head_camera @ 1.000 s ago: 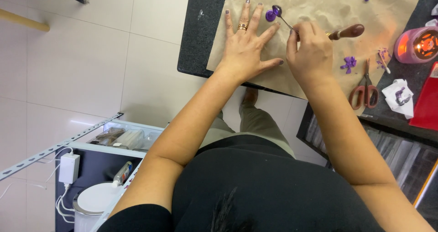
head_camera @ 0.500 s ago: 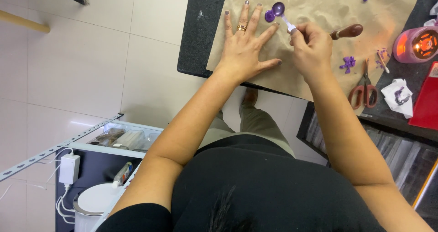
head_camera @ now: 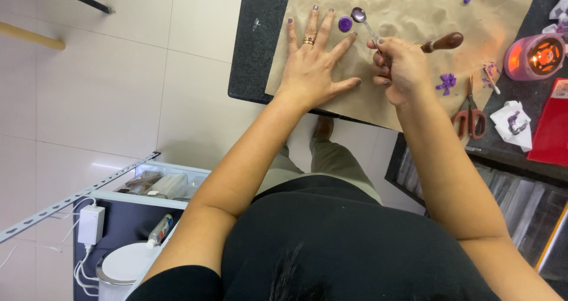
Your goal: A person creates wax seals by melting wax beads in a spoon over a candle and pressing a stamp into the melted wax on paper.
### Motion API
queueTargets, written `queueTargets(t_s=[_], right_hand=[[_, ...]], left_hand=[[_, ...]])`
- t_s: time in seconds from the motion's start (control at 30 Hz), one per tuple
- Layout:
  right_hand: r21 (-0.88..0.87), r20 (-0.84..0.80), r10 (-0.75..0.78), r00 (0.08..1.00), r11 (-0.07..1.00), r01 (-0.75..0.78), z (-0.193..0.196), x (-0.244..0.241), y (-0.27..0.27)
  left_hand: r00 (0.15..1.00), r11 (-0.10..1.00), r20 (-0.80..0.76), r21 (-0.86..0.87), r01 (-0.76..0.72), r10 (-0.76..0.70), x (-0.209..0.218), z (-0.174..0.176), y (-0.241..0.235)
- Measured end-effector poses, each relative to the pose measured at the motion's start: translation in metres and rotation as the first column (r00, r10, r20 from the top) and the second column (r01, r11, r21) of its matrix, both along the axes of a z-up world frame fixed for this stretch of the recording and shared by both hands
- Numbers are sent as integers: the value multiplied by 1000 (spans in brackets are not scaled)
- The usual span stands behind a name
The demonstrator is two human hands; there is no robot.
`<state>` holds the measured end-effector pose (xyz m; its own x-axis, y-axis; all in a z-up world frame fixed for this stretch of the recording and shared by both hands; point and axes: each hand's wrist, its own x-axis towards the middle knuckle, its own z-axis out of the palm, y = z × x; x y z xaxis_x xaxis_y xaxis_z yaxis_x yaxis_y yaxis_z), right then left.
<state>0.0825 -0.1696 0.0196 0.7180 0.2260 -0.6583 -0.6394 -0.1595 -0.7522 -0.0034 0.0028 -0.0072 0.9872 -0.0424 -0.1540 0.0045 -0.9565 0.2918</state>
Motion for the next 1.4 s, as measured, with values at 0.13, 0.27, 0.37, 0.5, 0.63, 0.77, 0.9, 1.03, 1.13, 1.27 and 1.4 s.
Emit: queueTargets(t_s=[0.13, 0.27, 0.37, 0.5, 0.63, 0.77, 0.9, 1.03, 1.13, 1.27, 1.4], right_hand=[[34, 6, 1, 1000, 999, -1, -7, 2, -3], [105, -37, -15, 999, 994, 19, 14, -3, -2], [224, -92, -38, 995, 973, 58, 40, -9, -13], [448, -122, -112, 986, 880, 156, 75, -21, -68], [468, -87, -230, 969, 849, 243, 84, -45, -152], [239, -27, -495, 869, 841, 486, 51, -68, -242], [-130, 282, -614, 737, 737, 664, -10, -87, -311], [-351, 381, -536, 753, 670, 654, -57, -86, -339], [-471, 701, -113, 704, 668, 576, -85, -85, -353], [-646, 655, 104, 749, 590, 484, -68, -77, -332], [-759, 642, 365, 674, 429, 490, -54, -70, -319]], left_hand=[[1000, 1000, 5, -13, 3, -3, -1, -1, 0], [999, 1000, 48, -7, 2, -2, -1, -4, 0], [994, 999, 110, -48, -1, 7, -4, -11, 3], [990, 993, 138, -119, 0, 17, -3, -9, 1], [986, 996, 164, -86, 27, -12, -6, -13, -1], [808, 983, 588, -162, 88, 25, -17, -11, -13], [643, 900, 755, -187, 394, -124, -9, 12, -82], [586, 802, 730, -89, 591, -350, 24, 7, -186], [582, 765, 691, -66, 641, -428, 49, -18, -247], [614, 727, 567, -38, 685, -549, 73, -26, -278], [599, 687, 514, -26, 726, -614, 78, -34, -285]])
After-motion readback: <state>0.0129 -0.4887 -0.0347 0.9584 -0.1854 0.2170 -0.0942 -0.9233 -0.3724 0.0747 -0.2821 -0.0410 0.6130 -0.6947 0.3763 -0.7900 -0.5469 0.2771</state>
